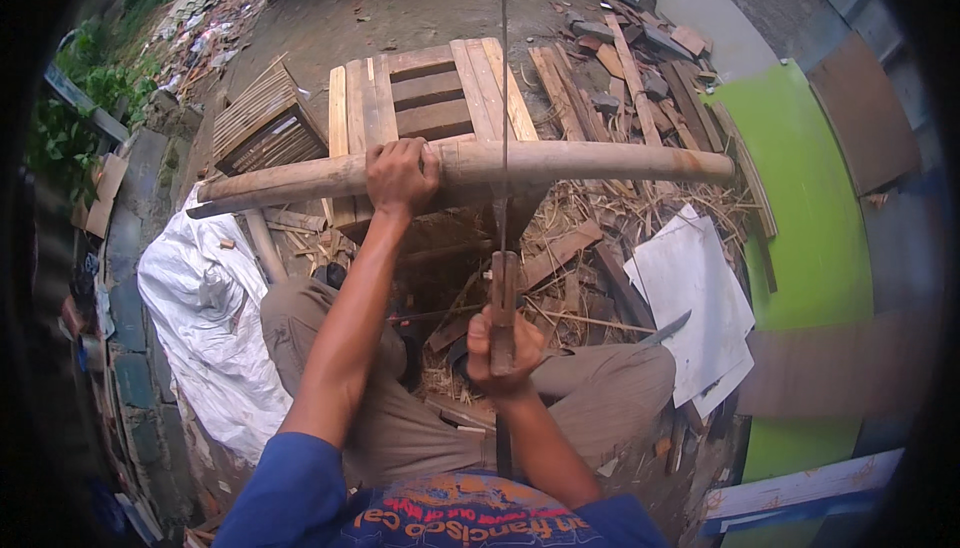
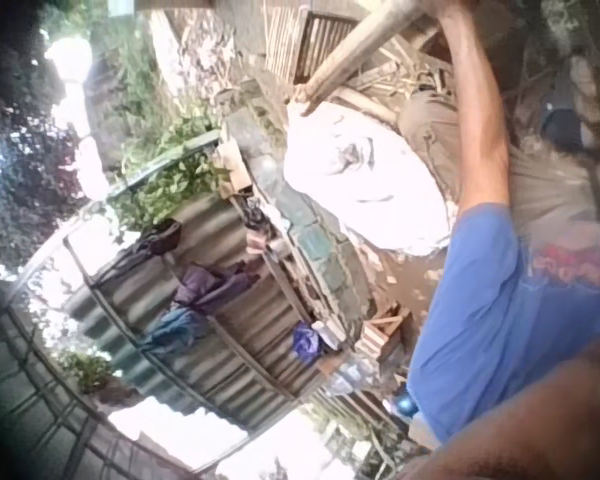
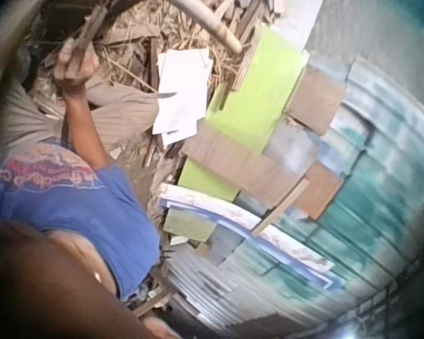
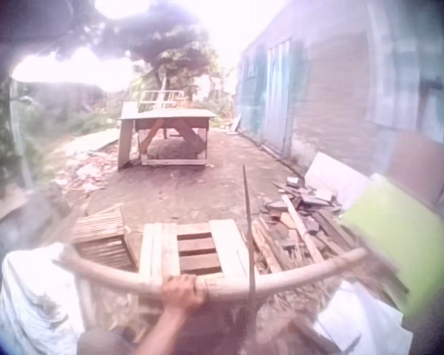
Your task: The person saws a bamboo pole into a short segment, then uses a chisel and hammer to split the segment lengthwise. The cut piece is separated and set aside.
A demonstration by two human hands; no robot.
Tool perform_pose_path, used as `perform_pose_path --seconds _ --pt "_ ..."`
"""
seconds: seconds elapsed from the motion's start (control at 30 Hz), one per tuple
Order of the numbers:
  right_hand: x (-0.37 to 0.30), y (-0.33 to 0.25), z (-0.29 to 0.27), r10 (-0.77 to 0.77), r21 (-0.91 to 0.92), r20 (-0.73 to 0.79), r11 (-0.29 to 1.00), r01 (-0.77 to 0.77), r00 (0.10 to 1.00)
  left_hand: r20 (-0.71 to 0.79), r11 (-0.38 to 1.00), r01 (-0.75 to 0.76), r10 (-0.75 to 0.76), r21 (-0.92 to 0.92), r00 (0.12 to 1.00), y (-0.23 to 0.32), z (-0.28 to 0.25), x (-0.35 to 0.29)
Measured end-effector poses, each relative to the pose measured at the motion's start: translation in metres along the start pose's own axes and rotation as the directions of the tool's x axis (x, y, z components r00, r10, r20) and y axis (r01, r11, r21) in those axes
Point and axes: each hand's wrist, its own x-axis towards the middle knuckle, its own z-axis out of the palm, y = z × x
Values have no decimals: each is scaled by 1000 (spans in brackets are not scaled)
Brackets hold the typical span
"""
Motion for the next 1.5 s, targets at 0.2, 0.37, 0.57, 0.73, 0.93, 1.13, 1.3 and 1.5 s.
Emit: perform_pose_path --seconds 0.2,0.37,0.57,0.73,0.93,1.13,1.3,1.5 --pt "-37 2 -58 312 -27 66 950 -310 948 -45 999 1 2 49 999 14 -11 -42" --pt "-93 13 -74 358 -54 31 933 -356 933 41 1000 -14 14 9 999 25 -28 -57" --pt "-95 3 -83 324 -112 63 942 -316 944 223 993 -95 79 65 972 18 -44 -37" --pt "-82 -3 -75 421 -95 10 903 -418 907 329 979 -163 115 120 937 8 -46 -16" --pt "-71 -7 -74 422 -52 1 905 -422 907 462 980 -98 8 171 887 20 -53 4" --pt "-55 -23 -60 400 -4 61 916 -400 915 170 986 141 -125 -90 978 -11 -29 16" --pt "-38 -31 -42 396 -21 107 918 -396 912 650 943 301 -317 140 691 14 -45 35" --pt "-44 -27 -28 401 -56 106 916 -398 910 688 965 244 -243 99 684 9 -48 32"
